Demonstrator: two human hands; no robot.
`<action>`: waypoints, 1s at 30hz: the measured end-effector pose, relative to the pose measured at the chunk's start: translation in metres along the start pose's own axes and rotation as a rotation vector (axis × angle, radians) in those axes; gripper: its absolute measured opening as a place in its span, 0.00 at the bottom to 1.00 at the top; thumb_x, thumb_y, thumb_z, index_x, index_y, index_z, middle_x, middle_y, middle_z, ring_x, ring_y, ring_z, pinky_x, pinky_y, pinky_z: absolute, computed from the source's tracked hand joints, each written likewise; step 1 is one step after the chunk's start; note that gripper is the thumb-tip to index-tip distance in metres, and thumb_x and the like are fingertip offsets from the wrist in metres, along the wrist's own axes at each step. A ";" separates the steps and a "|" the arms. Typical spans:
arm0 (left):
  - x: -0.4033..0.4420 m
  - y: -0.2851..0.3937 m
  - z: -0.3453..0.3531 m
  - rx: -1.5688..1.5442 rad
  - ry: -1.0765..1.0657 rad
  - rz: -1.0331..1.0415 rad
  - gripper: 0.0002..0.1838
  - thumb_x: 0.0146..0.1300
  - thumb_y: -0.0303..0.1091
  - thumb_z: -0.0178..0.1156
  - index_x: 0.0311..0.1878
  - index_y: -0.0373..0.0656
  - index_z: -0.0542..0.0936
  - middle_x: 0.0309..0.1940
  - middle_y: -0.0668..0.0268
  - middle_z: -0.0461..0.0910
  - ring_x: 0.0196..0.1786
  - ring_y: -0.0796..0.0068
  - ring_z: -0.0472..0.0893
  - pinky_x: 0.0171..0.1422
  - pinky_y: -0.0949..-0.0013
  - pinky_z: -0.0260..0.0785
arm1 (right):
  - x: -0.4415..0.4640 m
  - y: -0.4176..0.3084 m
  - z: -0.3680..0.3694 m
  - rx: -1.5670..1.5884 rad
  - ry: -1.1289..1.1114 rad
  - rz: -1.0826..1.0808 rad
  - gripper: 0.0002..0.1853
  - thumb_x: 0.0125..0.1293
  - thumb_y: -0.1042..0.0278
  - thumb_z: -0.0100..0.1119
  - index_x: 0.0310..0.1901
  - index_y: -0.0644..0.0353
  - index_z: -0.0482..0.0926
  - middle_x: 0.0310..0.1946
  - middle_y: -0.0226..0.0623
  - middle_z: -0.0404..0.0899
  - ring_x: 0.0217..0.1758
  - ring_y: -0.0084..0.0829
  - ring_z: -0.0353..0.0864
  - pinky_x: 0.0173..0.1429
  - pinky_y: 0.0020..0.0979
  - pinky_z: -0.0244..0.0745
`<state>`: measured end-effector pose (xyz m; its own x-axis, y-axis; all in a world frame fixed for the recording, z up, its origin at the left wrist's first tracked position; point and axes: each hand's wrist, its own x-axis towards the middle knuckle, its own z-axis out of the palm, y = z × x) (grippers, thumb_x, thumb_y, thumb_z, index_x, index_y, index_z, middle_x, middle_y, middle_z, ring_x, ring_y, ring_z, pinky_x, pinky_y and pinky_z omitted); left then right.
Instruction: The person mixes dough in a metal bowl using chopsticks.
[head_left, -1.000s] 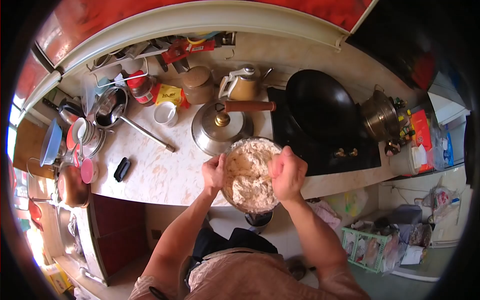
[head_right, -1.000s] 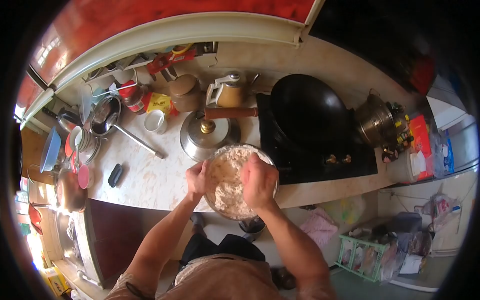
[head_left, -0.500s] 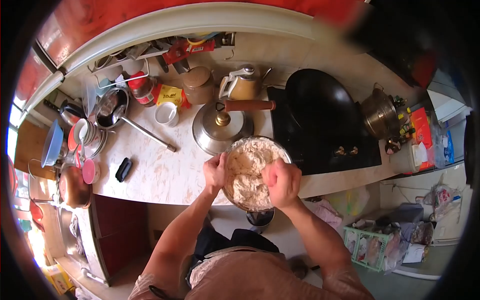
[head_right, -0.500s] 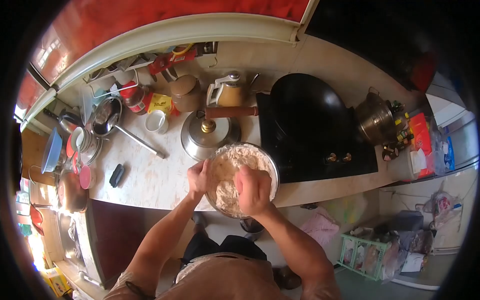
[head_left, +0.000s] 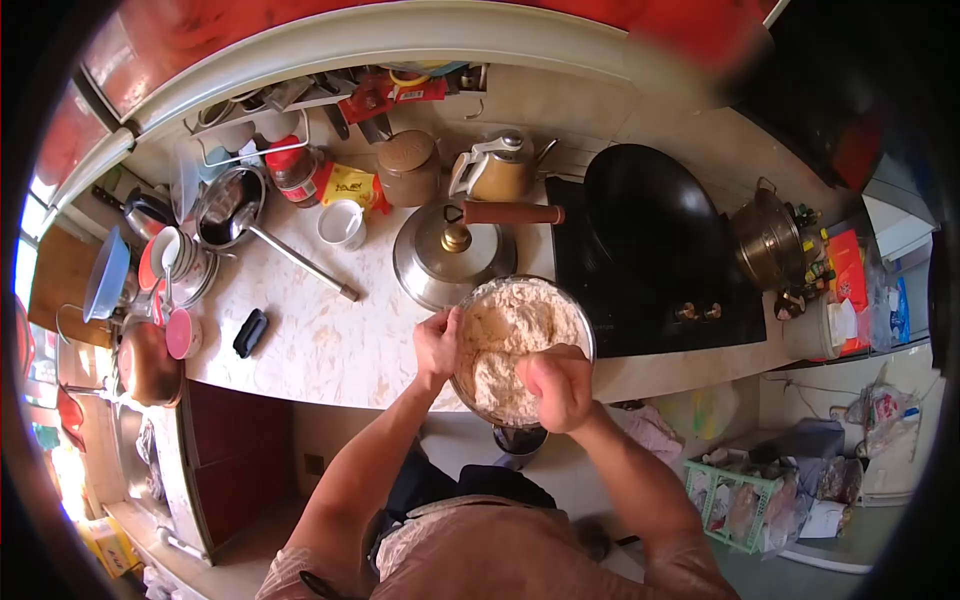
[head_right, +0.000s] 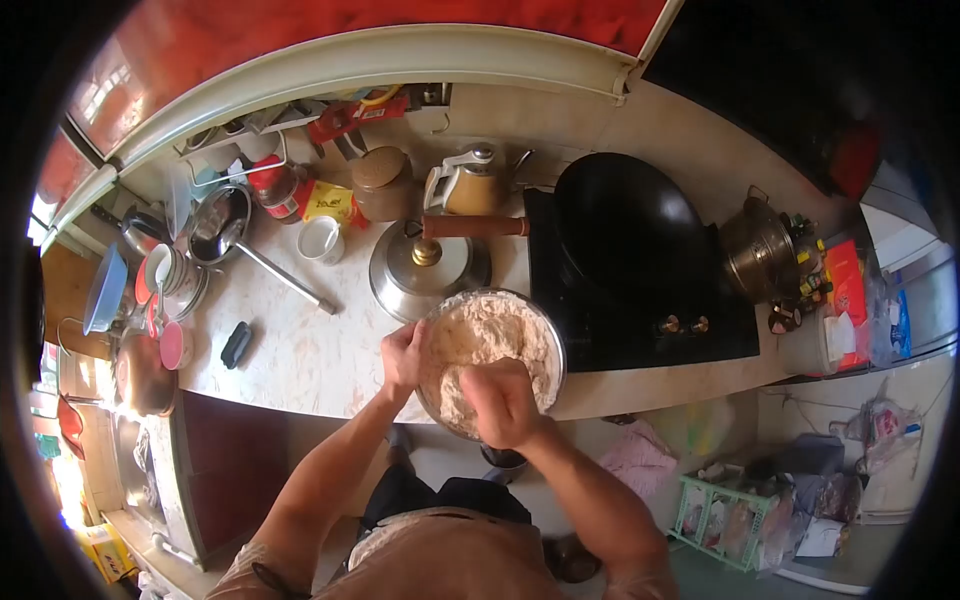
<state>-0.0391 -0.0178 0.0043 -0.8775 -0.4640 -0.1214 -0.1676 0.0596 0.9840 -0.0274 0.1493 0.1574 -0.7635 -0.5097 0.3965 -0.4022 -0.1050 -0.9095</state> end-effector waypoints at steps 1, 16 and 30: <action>-0.007 -0.001 -0.002 0.005 0.007 0.004 0.18 0.66 0.38 0.55 0.28 0.31 0.78 0.15 0.72 0.67 0.24 0.85 0.63 0.28 0.73 0.61 | -0.003 -0.002 -0.008 0.000 -0.001 0.005 0.22 0.67 0.70 0.34 0.13 0.62 0.60 0.08 0.32 0.57 0.10 0.23 0.55 0.17 0.29 0.51; -0.009 0.003 -0.003 0.067 0.012 0.016 0.18 0.66 0.39 0.54 0.27 0.31 0.77 0.14 0.72 0.67 0.21 0.84 0.63 0.26 0.74 0.60 | 0.015 -0.075 -0.053 0.628 0.510 0.025 0.24 0.71 0.57 0.35 0.14 0.52 0.56 0.09 0.24 0.48 0.12 0.21 0.42 0.19 0.26 0.45; -0.008 0.000 0.000 0.006 0.004 0.000 0.18 0.66 0.39 0.54 0.32 0.30 0.79 0.15 0.69 0.69 0.23 0.84 0.65 0.29 0.73 0.63 | 0.009 -0.052 -0.035 0.472 0.490 0.086 0.24 0.70 0.61 0.36 0.13 0.54 0.54 0.09 0.23 0.50 0.12 0.19 0.47 0.20 0.26 0.44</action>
<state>-0.0323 -0.0147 0.0055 -0.8757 -0.4674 -0.1213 -0.1705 0.0643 0.9833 -0.0311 0.1794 0.2127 -0.9680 -0.0995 0.2304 -0.1518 -0.4990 -0.8532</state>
